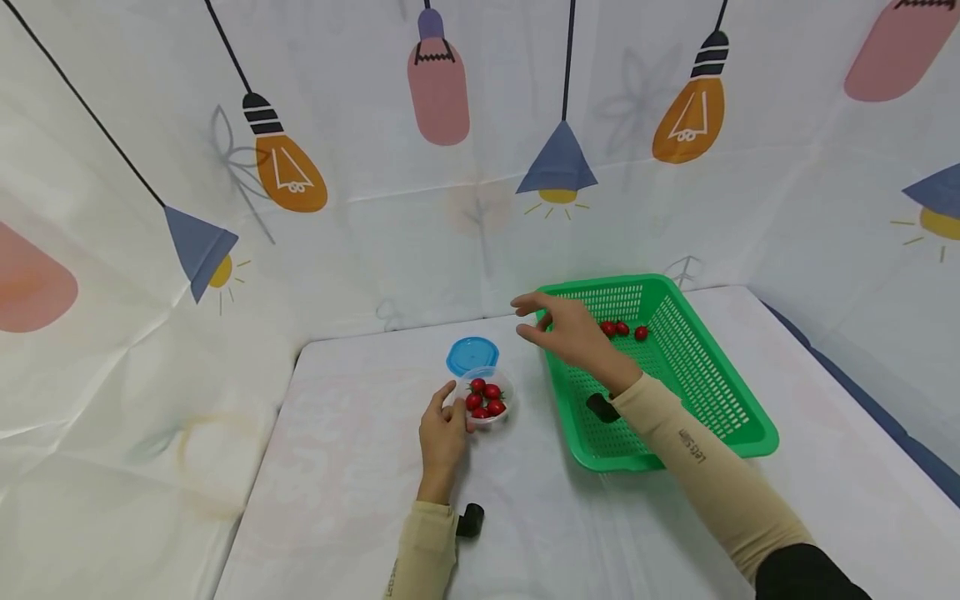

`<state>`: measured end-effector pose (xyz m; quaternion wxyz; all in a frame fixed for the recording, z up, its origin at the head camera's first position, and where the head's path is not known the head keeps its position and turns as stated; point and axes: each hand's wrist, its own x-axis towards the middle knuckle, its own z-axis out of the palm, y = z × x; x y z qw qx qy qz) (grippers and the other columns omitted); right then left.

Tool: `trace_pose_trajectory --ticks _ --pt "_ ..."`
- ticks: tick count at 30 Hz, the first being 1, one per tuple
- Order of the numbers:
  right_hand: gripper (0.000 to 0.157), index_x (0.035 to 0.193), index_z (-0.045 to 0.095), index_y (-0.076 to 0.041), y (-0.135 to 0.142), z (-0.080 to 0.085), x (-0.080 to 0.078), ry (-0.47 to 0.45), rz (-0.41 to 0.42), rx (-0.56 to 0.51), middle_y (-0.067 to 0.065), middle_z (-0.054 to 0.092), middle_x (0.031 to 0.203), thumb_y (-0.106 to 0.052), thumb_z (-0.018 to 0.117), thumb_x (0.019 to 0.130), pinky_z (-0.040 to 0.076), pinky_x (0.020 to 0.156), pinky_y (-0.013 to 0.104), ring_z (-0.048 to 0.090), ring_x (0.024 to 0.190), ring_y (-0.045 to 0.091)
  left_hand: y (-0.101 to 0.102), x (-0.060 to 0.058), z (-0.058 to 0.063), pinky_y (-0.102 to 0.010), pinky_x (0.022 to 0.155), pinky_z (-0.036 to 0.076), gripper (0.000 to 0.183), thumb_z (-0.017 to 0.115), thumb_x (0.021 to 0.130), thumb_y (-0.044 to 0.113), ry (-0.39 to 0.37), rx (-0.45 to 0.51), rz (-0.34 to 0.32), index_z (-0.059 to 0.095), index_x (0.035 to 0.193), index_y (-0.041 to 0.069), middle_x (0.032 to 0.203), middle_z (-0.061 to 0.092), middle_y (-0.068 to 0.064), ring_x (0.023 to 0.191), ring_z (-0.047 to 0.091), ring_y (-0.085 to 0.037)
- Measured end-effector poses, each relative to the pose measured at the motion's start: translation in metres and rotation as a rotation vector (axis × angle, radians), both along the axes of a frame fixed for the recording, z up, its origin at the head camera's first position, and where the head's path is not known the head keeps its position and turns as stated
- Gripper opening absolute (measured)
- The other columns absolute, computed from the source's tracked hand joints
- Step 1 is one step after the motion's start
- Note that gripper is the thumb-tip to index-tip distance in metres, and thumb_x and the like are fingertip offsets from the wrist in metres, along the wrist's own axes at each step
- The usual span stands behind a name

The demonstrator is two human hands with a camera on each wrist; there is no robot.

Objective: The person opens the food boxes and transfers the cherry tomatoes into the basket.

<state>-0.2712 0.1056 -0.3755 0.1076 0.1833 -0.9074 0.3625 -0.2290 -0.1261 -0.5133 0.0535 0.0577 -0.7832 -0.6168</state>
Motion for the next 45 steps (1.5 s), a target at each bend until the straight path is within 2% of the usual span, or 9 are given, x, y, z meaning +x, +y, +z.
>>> trace_pose_trajectory --ticks 4,9,19,27,38,45 --pt "0.038 0.131 0.066 -0.016 -0.012 -0.007 0.001 0.006 0.019 0.044 0.003 0.072 0.118 -0.022 0.074 0.095 0.053 0.063 0.032 0.065 0.081 0.016 0.001 -0.001 0.000 -0.027 0.053 0.040 0.039 0.058 0.103 0.019 0.002 -0.016 -0.001 0.058 0.141 0.011 0.060 0.060 -0.003 0.056 0.060 -0.020" --pt "0.039 0.132 0.066 -0.016 -0.021 -0.011 0.004 -0.008 0.027 0.043 0.003 0.072 0.119 -0.020 0.074 0.094 0.053 0.062 0.030 0.065 0.081 0.014 0.003 -0.002 0.000 -0.028 0.054 0.042 0.040 0.058 0.102 0.019 -0.003 -0.023 -0.005 0.058 0.141 0.010 0.060 0.060 -0.003 0.056 0.060 -0.018" --pt "0.037 0.130 0.068 -0.016 -0.031 -0.002 0.014 -0.007 0.041 -0.001 0.002 0.072 0.117 -0.019 0.075 0.093 0.054 0.064 0.031 0.066 0.081 0.015 0.002 0.000 0.004 -0.028 0.056 0.044 0.038 0.058 0.102 0.016 0.025 0.011 0.000 0.059 0.140 0.009 0.059 0.060 -0.003 0.056 0.060 -0.021" --pt "0.037 0.129 0.068 -0.017 -0.041 -0.001 0.019 -0.066 0.036 -0.016 0.002 0.072 0.119 -0.021 0.075 0.093 0.054 0.066 0.031 0.066 0.084 0.016 0.000 0.001 0.003 -0.030 0.058 0.045 0.039 0.058 0.102 0.017 0.026 0.001 -0.003 0.058 0.140 0.009 0.058 0.060 -0.003 0.057 0.060 -0.022" --pt "0.033 0.128 0.069 -0.017 -0.052 -0.015 0.023 -0.080 0.069 -0.034 0.000 0.071 0.117 -0.022 0.072 0.095 0.054 0.069 0.031 0.064 0.082 0.013 0.000 0.001 0.004 -0.030 0.060 0.046 0.039 0.058 0.102 0.018 0.012 0.008 -0.006 0.058 0.141 0.009 0.061 0.062 -0.003 0.057 0.059 -0.018" --pt "0.036 0.130 0.068 -0.017 -0.062 -0.021 0.022 -0.101 0.030 0.045 0.001 0.072 0.119 -0.025 0.072 0.095 0.052 0.063 0.027 0.064 0.081 0.012 -0.001 0.000 0.003 -0.029 0.059 0.045 0.039 0.058 0.102 0.019 0.014 -0.001 0.000 0.059 0.140 0.010 0.060 0.062 -0.003 0.056 0.058 -0.016"
